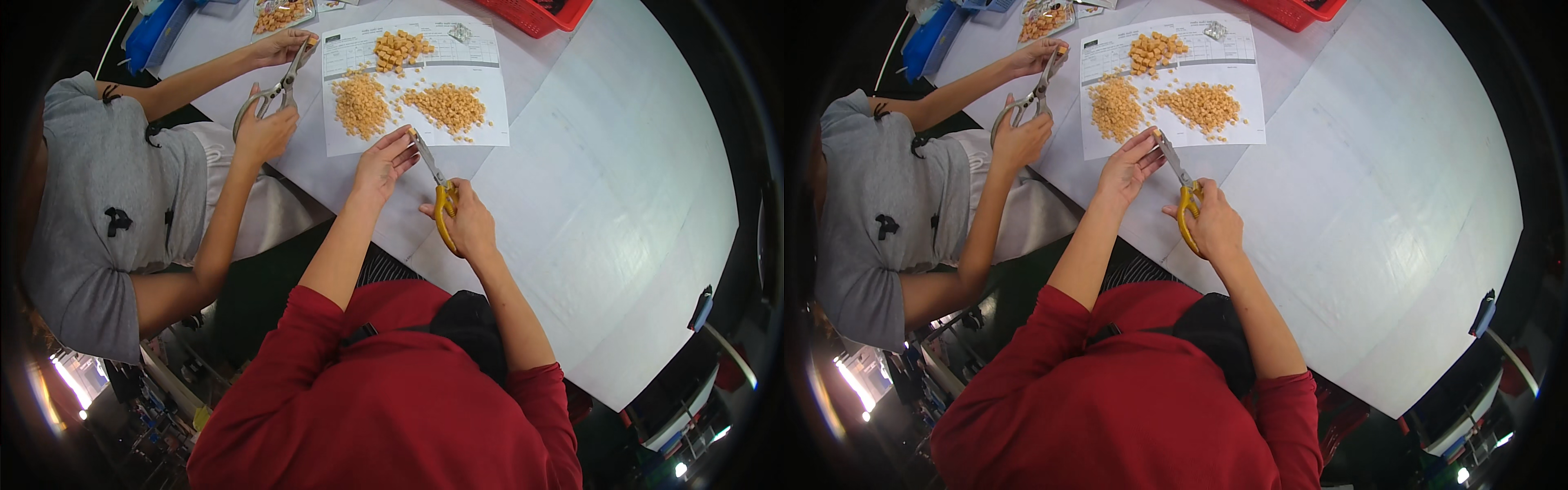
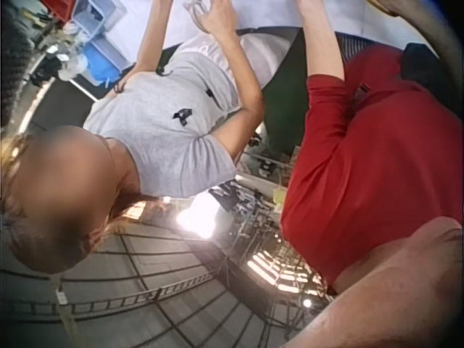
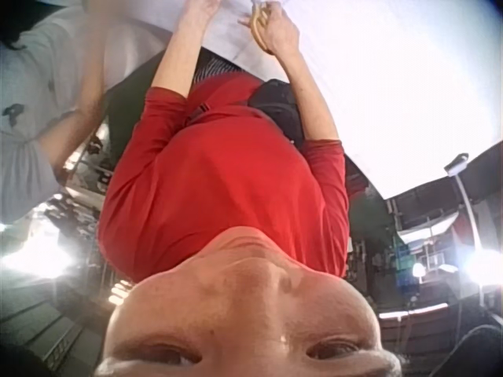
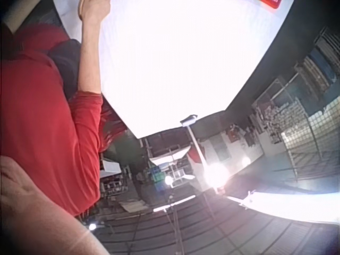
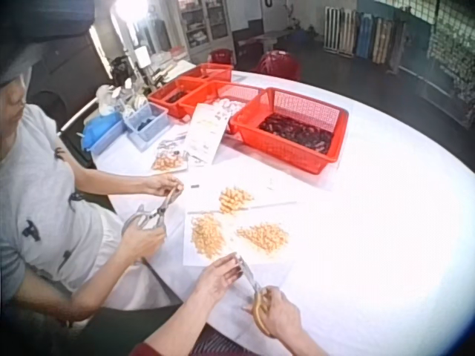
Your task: The person uses yellow-handled scissors to cut small pieces from a pile of peanuts on a white sheet. Another person in a grey shirt also cuts peanuts with silver scissors. The cut pieces accumulate on the sheet as the task continues.
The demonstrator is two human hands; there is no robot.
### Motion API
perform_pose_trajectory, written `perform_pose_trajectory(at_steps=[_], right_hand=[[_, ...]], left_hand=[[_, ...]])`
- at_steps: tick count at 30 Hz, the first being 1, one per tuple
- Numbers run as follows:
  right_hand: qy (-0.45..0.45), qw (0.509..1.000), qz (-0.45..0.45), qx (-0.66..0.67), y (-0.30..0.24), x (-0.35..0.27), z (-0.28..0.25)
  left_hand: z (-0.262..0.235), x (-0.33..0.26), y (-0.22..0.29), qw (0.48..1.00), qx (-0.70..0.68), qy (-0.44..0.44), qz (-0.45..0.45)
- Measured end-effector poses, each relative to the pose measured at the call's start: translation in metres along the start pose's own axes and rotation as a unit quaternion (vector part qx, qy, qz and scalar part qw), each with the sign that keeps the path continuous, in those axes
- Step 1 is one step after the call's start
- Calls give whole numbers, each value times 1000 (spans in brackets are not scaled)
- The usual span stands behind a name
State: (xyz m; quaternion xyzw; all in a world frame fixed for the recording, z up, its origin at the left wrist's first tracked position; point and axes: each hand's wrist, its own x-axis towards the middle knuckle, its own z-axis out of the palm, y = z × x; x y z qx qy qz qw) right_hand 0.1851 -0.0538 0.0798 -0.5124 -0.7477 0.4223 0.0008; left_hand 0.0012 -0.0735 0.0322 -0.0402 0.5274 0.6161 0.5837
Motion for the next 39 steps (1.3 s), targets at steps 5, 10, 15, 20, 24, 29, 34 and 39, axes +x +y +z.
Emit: perform_pose_trajectory(at_steps=[5,10,15,20,24,29,34,39], right_hand=[[-10,1000,3,-1,3,-1,0],[-5,1000,-10,-5,4,-1,2],[-20,1000,5,-10,2,1,0],[-32,999,20,9,3,5,0],[-36,999,30,25,2,10,-1],[-30,999,29,19,5,20,-1],[-27,999,27,31,13,37,8],[-46,998,33,24,18,54,16]], left_hand=[[-1,2,-6,999,-11,12,30],[-7,7,-9,999,18,2,40],[-8,10,-9,997,49,6,61],[-2,11,-4,997,43,7,59],[-2,18,-3,998,47,3,45],[-1,28,0,995,95,1,41],[4,42,-3,993,106,53,26],[6,56,-4,987,137,83,32]])
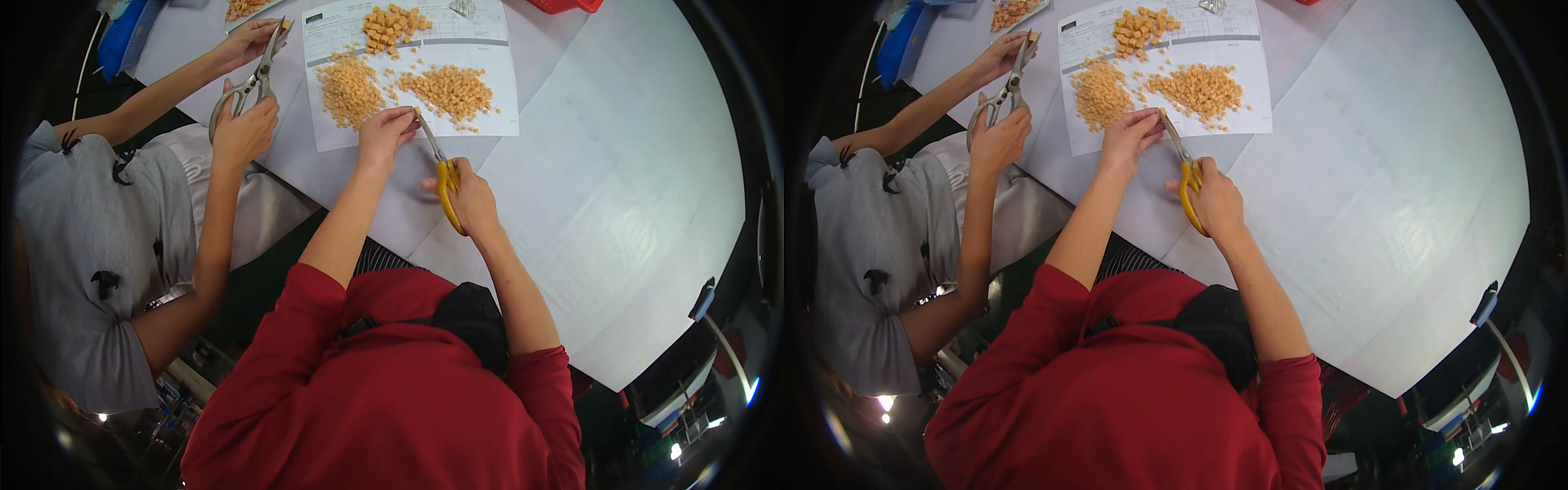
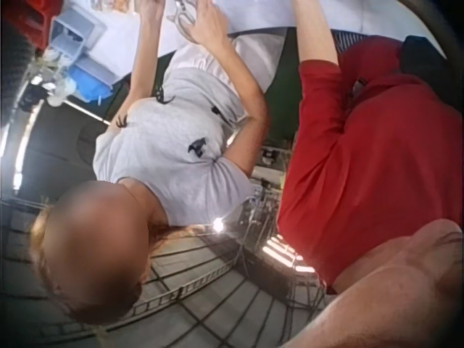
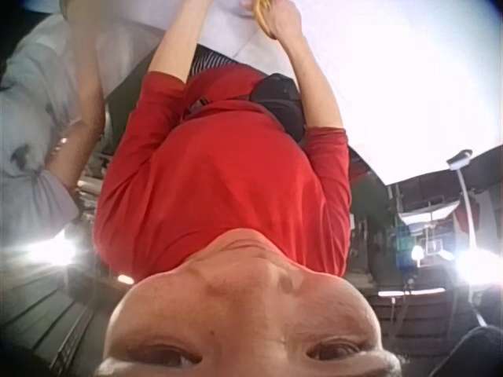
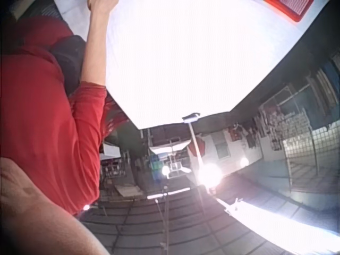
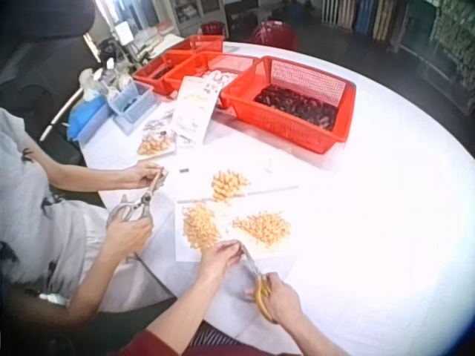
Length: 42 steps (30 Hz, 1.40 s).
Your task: The person uses yellow-handled scissors to cut small pieces from a pile of peanuts on a white sheet. Another person in a grey shirt also cuts peanuts with silver scissors. The cut pieces accumulate on the sheet as the task continues.
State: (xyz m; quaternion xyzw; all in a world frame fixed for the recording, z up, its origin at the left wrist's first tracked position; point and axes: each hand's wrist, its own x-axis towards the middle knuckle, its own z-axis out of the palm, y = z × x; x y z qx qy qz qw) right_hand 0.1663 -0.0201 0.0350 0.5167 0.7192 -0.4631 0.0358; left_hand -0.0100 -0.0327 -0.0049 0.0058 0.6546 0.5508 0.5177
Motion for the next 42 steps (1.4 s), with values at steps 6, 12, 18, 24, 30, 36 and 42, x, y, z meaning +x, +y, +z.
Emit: perform_pose_trajectory(at_steps=[6,12,18,24,30,36,42], right_hand=[[-11,1000,23,-10,-7,5,2],[-17,999,35,-37,-10,5,1],[-5,999,42,30,-15,-6,-8],[11,1000,23,8,-18,-20,-8],[32,999,12,-28,-21,-26,-9],[37,999,12,-34,-20,-27,-10],[38,999,7,-29,-18,-27,-10]], left_hand=[[-4,12,-4,1000,-3,17,-16],[-1,12,-3,1000,-13,24,-7],[-5,8,3,996,-71,-13,-47],[-6,-2,5,985,-144,-36,-87],[1,-14,3,983,-160,-34,-80],[5,-22,5,987,-141,-27,-67],[7,-19,2,988,-139,-18,-64]])
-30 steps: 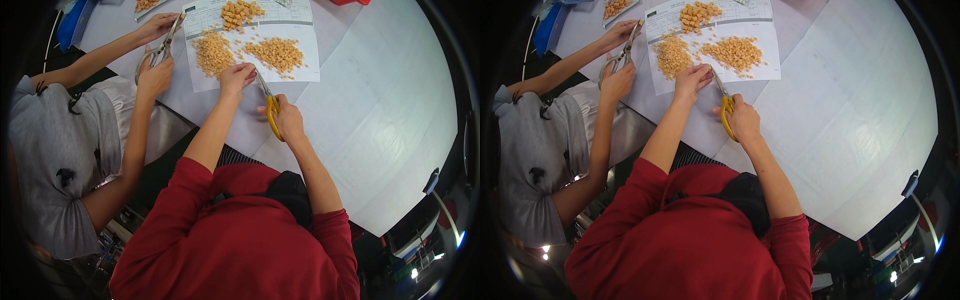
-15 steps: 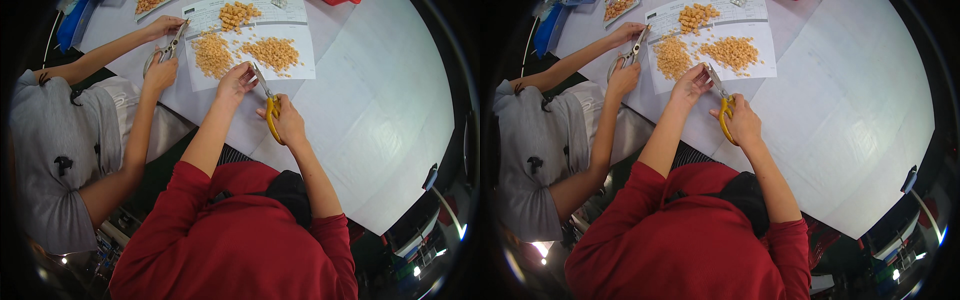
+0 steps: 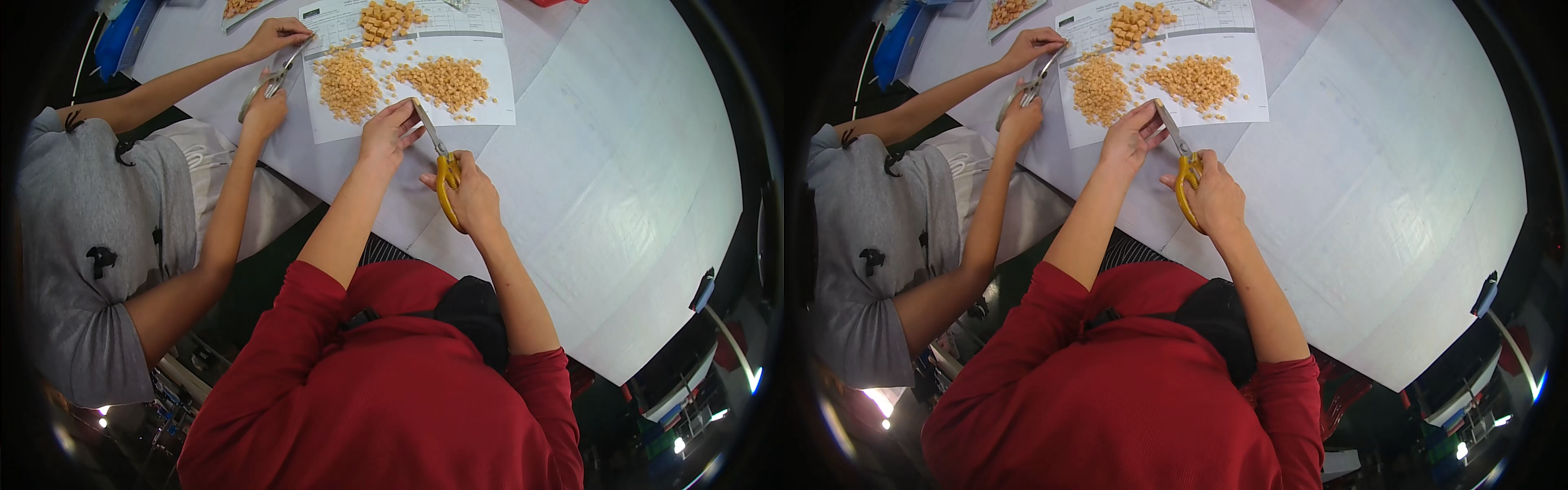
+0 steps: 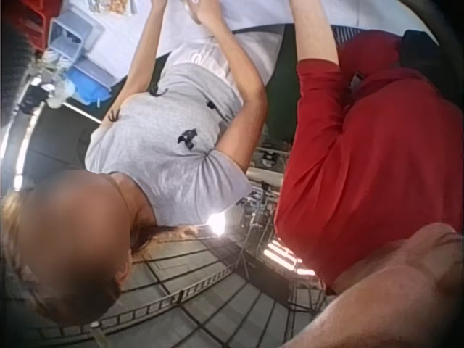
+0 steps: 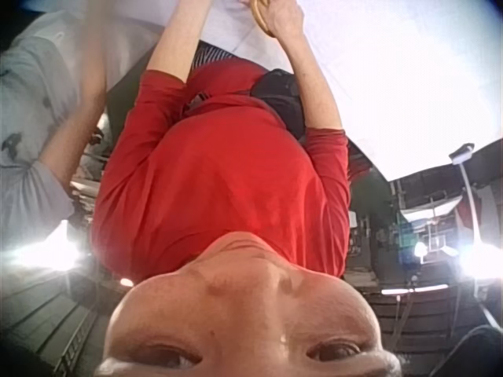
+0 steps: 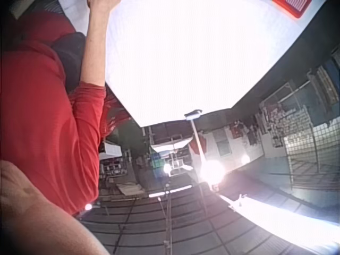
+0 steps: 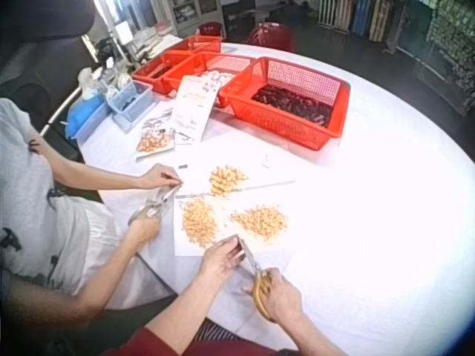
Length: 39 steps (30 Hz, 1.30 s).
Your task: The person uses yellow-handled scissors to cut small pieces from a pile of peanuts on a white sheet. Another person in a grey shirt also cuts peanuts with silver scissors. The cut pieces accumulate on the sheet as the task continues.
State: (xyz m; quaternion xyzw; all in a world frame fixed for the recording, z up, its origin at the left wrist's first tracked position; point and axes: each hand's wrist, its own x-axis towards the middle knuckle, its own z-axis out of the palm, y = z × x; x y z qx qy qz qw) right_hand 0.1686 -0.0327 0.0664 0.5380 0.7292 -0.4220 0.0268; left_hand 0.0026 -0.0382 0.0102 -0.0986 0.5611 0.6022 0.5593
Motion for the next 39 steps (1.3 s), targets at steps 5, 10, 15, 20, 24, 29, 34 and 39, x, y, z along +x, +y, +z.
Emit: perform_pose_trajectory(at_steps=[5,10,15,20,24,29,34,39], right_hand=[[5,1000,6,-2,4,3,3],[3,1000,27,-12,16,11,14],[-24,999,46,1,17,15,10],[-36,994,38,95,21,11,2],[-58,992,40,100,11,5,-7],[-59,993,33,95,7,5,-11],[-55,994,27,95,10,7,-11],[-41,994,21,98,16,13,-10]], left_hand=[[2,3,-7,1000,13,2,-1],[6,10,-19,999,36,34,-4],[4,12,-18,998,43,54,5],[-2,11,-3,999,40,14,22],[-7,12,7,996,70,-33,35],[-12,13,19,967,219,-91,90],[-15,19,29,943,274,-140,123],[-16,29,36,919,329,-177,129]])
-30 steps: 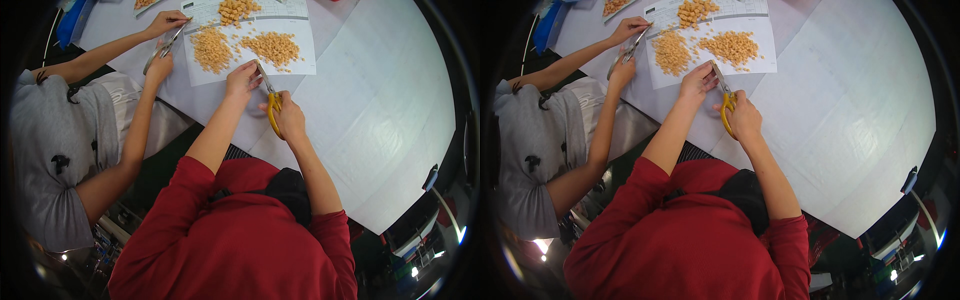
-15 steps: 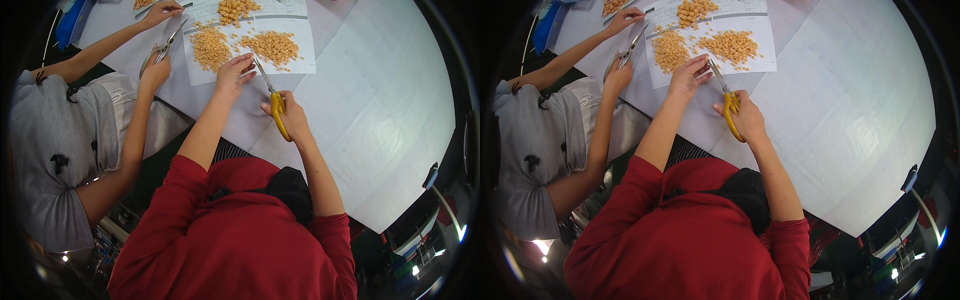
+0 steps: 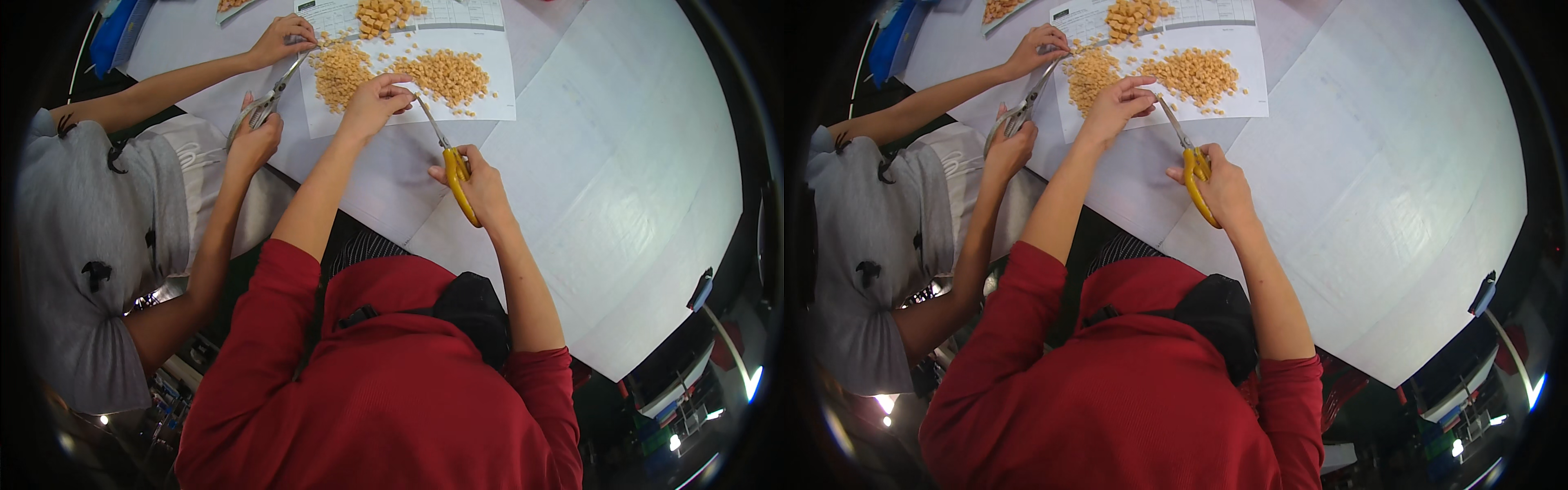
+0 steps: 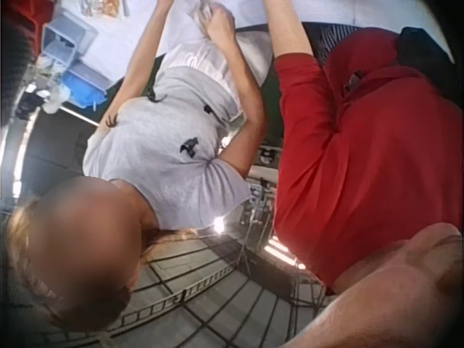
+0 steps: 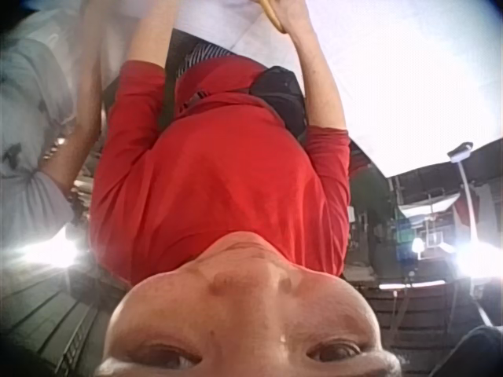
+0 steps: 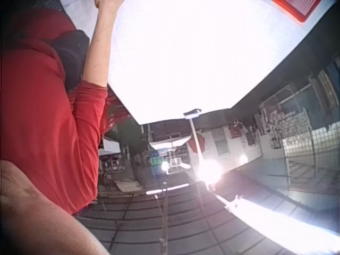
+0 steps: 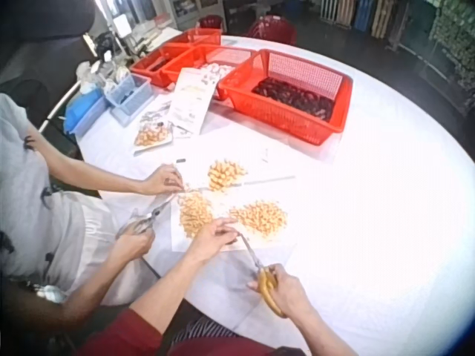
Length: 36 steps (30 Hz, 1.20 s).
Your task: The person uses yellow-handled scissors to cut small pieces from a pile of peanuts on a white sheet. Another person in a grey shirt also cuts peanuts with silver scissors. The cut pieces accumulate on the sheet as the task continues.
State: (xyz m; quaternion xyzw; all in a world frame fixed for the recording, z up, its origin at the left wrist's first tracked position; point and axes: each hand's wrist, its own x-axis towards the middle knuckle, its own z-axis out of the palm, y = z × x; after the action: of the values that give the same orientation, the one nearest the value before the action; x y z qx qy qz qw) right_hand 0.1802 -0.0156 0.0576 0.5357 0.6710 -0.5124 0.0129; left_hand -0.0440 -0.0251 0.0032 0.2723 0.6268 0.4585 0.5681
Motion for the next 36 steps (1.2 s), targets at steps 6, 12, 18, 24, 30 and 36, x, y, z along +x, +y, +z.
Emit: perform_pose_trajectory(at_steps=[6,12,18,24,30,36], right_hand=[[1,999,32,2,2,12,-4],[28,996,75,34,6,11,-14],[31,994,93,39,9,1,-18],[46,994,85,54,12,-6,-11],[25,995,85,52,5,-10,-9],[14,996,70,58,7,-13,-7]], left_hand=[[1,11,-4,996,81,29,17],[25,3,-14,902,388,143,127],[44,5,-32,858,375,267,228],[40,-2,-29,904,351,193,149],[45,-1,-31,868,428,179,175],[37,0,-17,986,-31,144,-72]])
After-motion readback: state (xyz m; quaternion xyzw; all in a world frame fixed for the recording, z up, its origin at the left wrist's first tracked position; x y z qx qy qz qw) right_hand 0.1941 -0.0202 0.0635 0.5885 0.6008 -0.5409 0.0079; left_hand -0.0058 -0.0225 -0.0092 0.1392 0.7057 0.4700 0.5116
